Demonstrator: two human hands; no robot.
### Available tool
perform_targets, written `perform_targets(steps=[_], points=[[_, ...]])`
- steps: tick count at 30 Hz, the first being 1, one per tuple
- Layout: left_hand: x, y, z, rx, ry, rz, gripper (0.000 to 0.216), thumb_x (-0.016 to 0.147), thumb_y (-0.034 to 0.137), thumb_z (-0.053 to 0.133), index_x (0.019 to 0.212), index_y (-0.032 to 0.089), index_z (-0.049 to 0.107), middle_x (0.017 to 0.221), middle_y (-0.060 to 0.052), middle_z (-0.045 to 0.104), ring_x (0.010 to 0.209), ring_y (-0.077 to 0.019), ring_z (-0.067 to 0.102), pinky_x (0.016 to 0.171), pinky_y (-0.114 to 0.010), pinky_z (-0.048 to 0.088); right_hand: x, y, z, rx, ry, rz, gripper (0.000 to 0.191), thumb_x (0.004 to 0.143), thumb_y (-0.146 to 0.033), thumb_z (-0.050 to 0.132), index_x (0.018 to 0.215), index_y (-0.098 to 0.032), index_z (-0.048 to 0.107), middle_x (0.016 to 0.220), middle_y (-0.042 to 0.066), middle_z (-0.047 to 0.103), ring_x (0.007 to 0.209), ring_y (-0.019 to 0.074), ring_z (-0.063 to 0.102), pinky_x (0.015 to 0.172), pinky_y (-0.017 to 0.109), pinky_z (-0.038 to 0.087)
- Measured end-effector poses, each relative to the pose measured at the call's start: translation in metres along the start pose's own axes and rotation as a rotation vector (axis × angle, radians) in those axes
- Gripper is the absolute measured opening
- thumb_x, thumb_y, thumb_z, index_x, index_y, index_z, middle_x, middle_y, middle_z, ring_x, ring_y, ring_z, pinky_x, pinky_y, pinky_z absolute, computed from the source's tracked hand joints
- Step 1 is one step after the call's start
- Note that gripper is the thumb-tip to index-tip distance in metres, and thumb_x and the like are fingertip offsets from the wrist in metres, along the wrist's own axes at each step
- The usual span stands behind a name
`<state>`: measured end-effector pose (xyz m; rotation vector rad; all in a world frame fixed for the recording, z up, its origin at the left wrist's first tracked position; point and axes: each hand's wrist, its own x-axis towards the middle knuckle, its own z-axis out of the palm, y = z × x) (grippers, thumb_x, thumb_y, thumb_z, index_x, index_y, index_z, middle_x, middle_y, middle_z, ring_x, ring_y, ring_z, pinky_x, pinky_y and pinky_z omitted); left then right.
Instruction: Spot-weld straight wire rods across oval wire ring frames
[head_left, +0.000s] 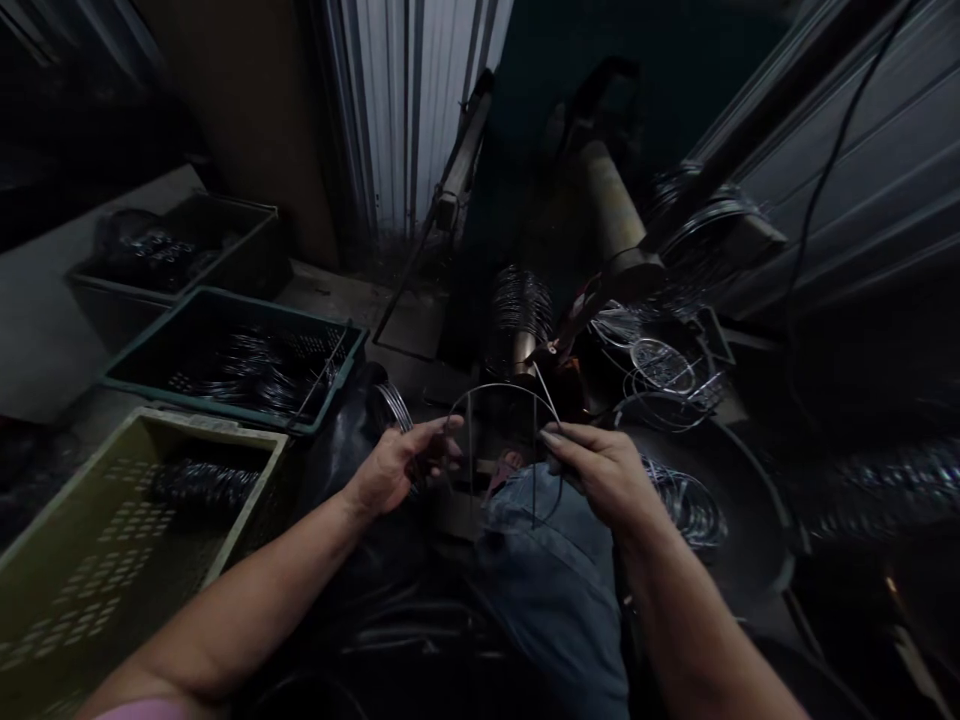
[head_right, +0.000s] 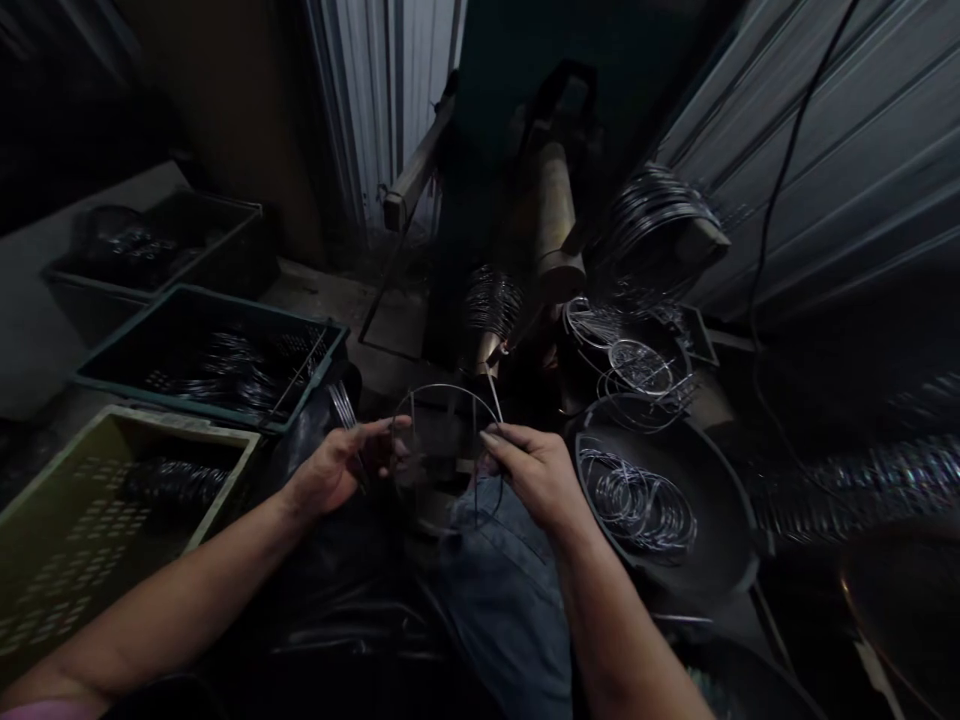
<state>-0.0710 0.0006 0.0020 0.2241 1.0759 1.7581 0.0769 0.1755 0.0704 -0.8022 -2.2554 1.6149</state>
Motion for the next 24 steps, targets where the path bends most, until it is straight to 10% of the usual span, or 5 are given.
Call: perform_targets(steps=[4, 24], points=[[0.011, -0.005, 0.013, 0.177, 0.103, -0.028, 0.041, 0.062, 0.024, 0.071, 0.102, 0.013, 0.065, 0.066, -0.005, 0.065, 0.056, -0.0134, 0.058, 0.053, -0.026, 0.047, -0.004, 0.034, 0.002, 0.378, 0.191, 0.256, 0.034, 0.063, -0.045, 0.069, 0.074, -0.013, 0.065, 0.049, -0.001, 0.051, 0.041, 0.0083, 0.039, 0.038, 0.021, 0.025], [0.054, 0.024, 0.052, 0.145, 0.187, 0.075, 0.034, 0.063, 0.019, 0.068, 0.096, 0.010, 0.067, 0.056, -0.001, 0.060, 0.046, -0.0095, 0.055, 0.046, -0.021, 0.047, 0.062, 0.014, -0.029, 0.212, 0.244, 0.118, 0.031, 0.057, -0.040, 0.076, 0.070, -0.013, 0.068, 0.054, 0.001, 0.059, 0.048, 0.0146, 0.054, 0.043, 0.024, 0.040]])
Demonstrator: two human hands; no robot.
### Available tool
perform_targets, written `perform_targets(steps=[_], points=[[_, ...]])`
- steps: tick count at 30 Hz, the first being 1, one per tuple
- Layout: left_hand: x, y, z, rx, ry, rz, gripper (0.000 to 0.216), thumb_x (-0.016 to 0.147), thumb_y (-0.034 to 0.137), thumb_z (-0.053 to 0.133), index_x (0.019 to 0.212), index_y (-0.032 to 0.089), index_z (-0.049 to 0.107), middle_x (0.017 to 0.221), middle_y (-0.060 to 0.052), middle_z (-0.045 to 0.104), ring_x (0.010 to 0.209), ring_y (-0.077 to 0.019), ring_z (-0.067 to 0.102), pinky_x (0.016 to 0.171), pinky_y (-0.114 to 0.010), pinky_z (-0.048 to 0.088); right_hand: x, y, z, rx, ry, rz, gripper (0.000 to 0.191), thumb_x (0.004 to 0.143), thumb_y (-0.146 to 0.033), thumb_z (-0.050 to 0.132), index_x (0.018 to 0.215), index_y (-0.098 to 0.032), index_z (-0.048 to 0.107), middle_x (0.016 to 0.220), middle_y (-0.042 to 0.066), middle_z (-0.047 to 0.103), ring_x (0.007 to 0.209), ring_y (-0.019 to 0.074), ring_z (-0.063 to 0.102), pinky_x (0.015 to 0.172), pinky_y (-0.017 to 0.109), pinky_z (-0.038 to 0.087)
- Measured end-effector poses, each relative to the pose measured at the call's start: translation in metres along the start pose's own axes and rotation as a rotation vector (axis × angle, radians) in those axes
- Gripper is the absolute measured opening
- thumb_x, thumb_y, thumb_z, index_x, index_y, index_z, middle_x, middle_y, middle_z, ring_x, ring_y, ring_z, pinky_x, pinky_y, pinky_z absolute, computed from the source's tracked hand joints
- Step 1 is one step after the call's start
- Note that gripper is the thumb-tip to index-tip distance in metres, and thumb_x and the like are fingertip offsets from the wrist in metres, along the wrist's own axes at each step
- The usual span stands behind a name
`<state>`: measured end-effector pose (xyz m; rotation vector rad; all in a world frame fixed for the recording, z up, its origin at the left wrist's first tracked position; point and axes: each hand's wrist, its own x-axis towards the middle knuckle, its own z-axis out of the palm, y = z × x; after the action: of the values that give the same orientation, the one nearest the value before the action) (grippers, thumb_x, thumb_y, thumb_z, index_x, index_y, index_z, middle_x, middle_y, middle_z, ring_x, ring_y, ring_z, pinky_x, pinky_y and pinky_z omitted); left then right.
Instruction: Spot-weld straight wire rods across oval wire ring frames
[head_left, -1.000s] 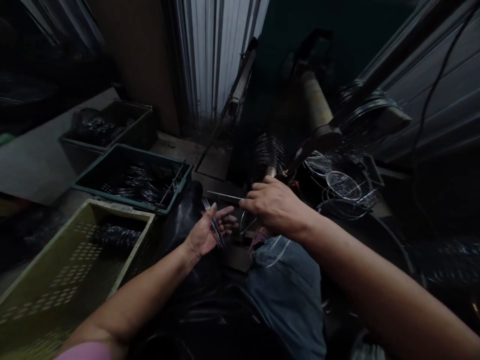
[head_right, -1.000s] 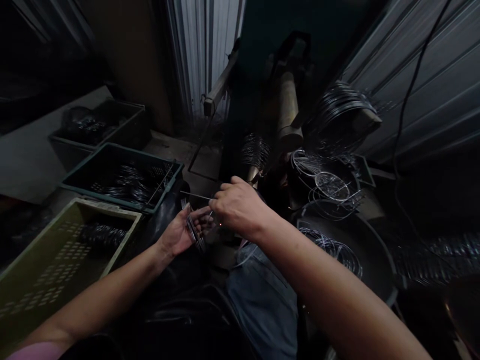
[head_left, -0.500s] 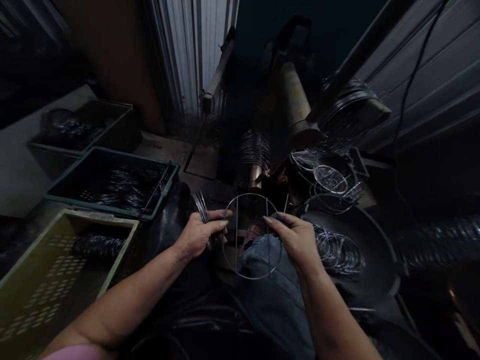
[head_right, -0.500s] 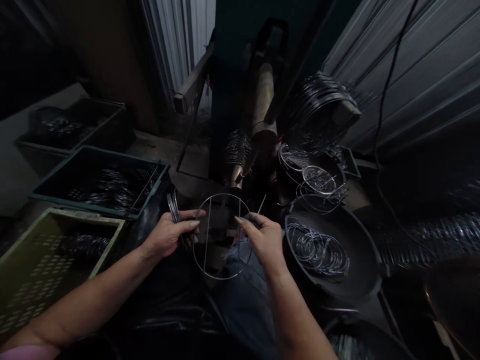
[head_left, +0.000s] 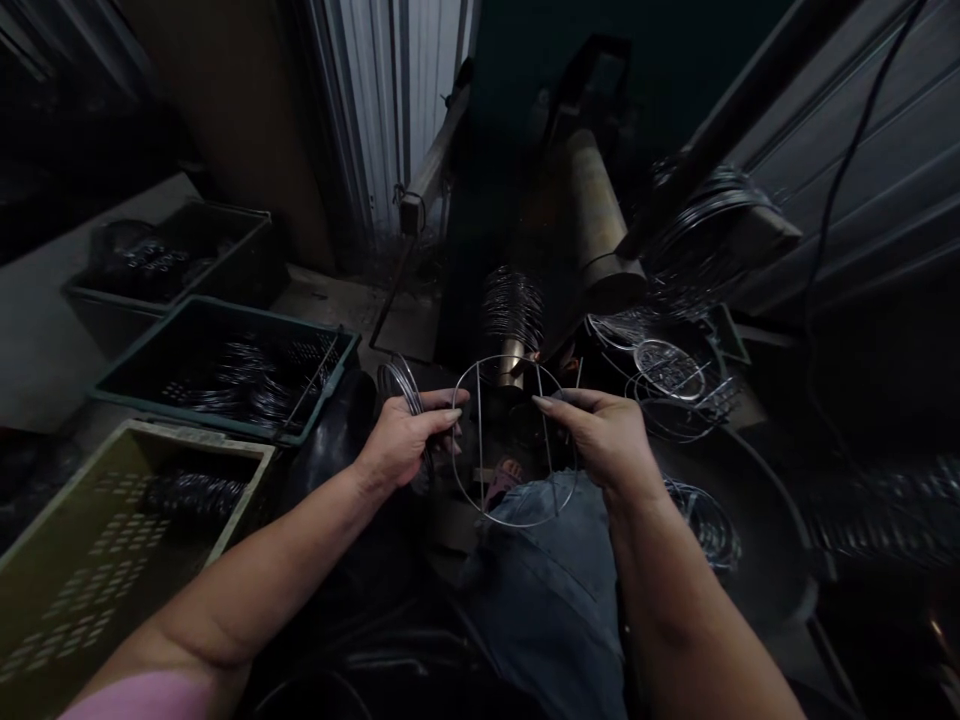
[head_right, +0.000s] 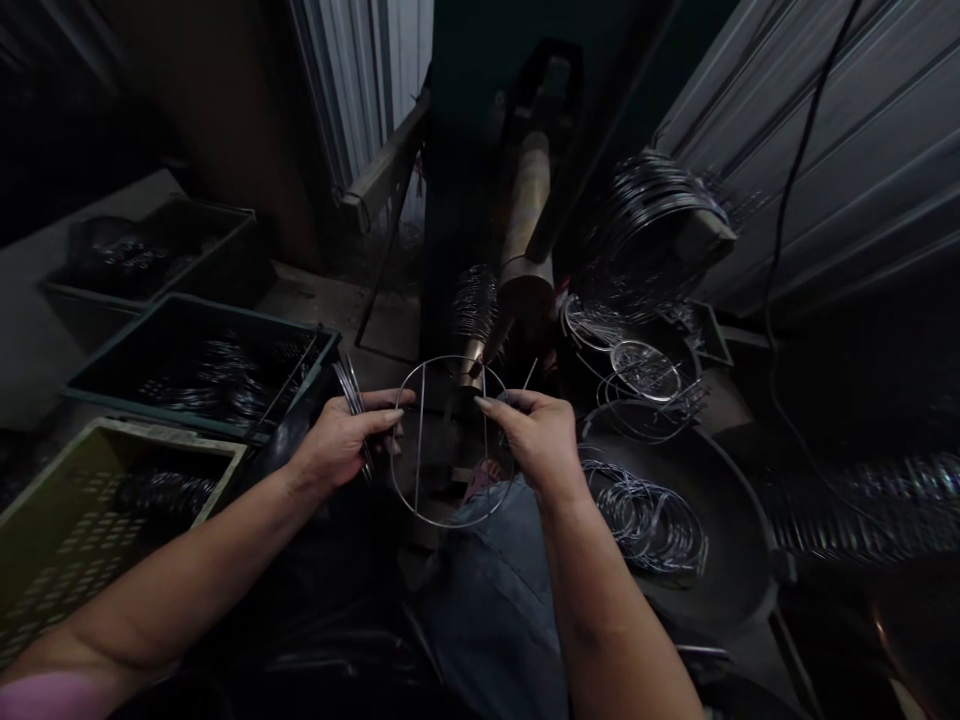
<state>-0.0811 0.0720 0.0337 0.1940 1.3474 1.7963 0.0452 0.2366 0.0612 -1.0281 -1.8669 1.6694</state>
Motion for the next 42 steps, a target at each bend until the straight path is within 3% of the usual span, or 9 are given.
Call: perform_targets(steps=[8, 13, 20, 31, 34, 38, 42], points=[[0.000, 0.007, 0.001, -0.029, -0.033, 0.002, 0.031, 0.064, 0.018, 0.066, 0.094, 0.011, 0.067, 0.054, 0.000, 0.057, 0.042, -0.0091, 0.052, 0.042, -0.023, 0.045, 0.002, -0.004, 0.005, 0.091, 0.028, 0.071, 0.029, 0.052, -0.036, 0.079, 0.063, -0.013, 0.066, 0.044, -0.004, 0.049, 0.037, 0.0052, 0.038, 0.034, 0.017, 0.025], [-0.002, 0.008, 0.005, -0.003, -0.015, -0.016, 0.031, 0.063, 0.016, 0.066, 0.094, 0.010, 0.067, 0.051, 0.000, 0.057, 0.040, -0.0086, 0.051, 0.041, -0.022, 0.044, -0.009, -0.001, 0.003, 0.215, 0.019, 0.121, 0.029, 0.051, -0.032, 0.080, 0.067, -0.013, 0.066, 0.053, 0.000, 0.057, 0.043, 0.0091, 0.049, 0.039, 0.019, 0.038], [0.006, 0.007, 0.031, 0.019, -0.131, -0.051, 0.027, 0.065, 0.012, 0.062, 0.091, 0.010, 0.067, 0.051, -0.001, 0.057, 0.038, -0.0085, 0.050, 0.040, -0.022, 0.042, -0.022, 0.005, -0.020, 0.295, 0.229, 0.171, 0.035, 0.043, -0.027, 0.084, 0.070, -0.013, 0.066, 0.060, 0.004, 0.064, 0.048, 0.0139, 0.057, 0.043, 0.022, 0.047], [0.024, 0.000, 0.047, -0.018, -0.163, -0.060, 0.020, 0.067, 0.010, 0.060, 0.086, 0.010, 0.067, 0.051, 0.001, 0.054, 0.039, -0.0078, 0.048, 0.039, -0.021, 0.040, -0.019, -0.001, -0.038, 0.194, 0.277, 0.137, 0.038, 0.043, -0.029, 0.085, 0.071, -0.011, 0.066, 0.048, -0.001, 0.054, 0.037, 0.0063, 0.044, 0.029, 0.014, 0.032], [0.019, -0.001, 0.042, -0.037, -0.131, -0.085, 0.026, 0.070, 0.012, 0.059, 0.096, 0.012, 0.064, 0.057, 0.000, 0.056, 0.042, -0.0076, 0.050, 0.041, -0.021, 0.041, -0.019, 0.004, -0.038, 0.244, 0.257, 0.128, 0.041, 0.043, -0.030, 0.084, 0.075, -0.012, 0.066, 0.049, -0.001, 0.054, 0.038, 0.0069, 0.044, 0.029, 0.015, 0.031], [0.004, -0.007, 0.018, -0.046, -0.076, -0.107, 0.042, 0.068, 0.008, 0.058, 0.109, 0.017, 0.058, 0.082, -0.003, 0.060, 0.061, -0.0125, 0.060, 0.048, -0.023, 0.045, -0.004, 0.011, -0.024, 0.312, 0.272, 0.029, 0.039, 0.046, -0.032, 0.081, 0.076, -0.013, 0.066, 0.051, -0.002, 0.055, 0.040, 0.0083, 0.047, 0.034, 0.018, 0.037], [-0.022, -0.011, -0.017, -0.028, -0.038, -0.130, 0.049, 0.060, -0.001, 0.056, 0.106, 0.016, 0.060, 0.091, -0.005, 0.058, 0.073, -0.0168, 0.062, 0.053, -0.026, 0.048, 0.017, 0.024, -0.016, 0.034, 0.314, -0.070, 0.030, 0.054, -0.038, 0.074, 0.067, -0.014, 0.063, 0.044, -0.004, 0.049, 0.035, 0.0084, 0.042, 0.032, 0.019, 0.029]])
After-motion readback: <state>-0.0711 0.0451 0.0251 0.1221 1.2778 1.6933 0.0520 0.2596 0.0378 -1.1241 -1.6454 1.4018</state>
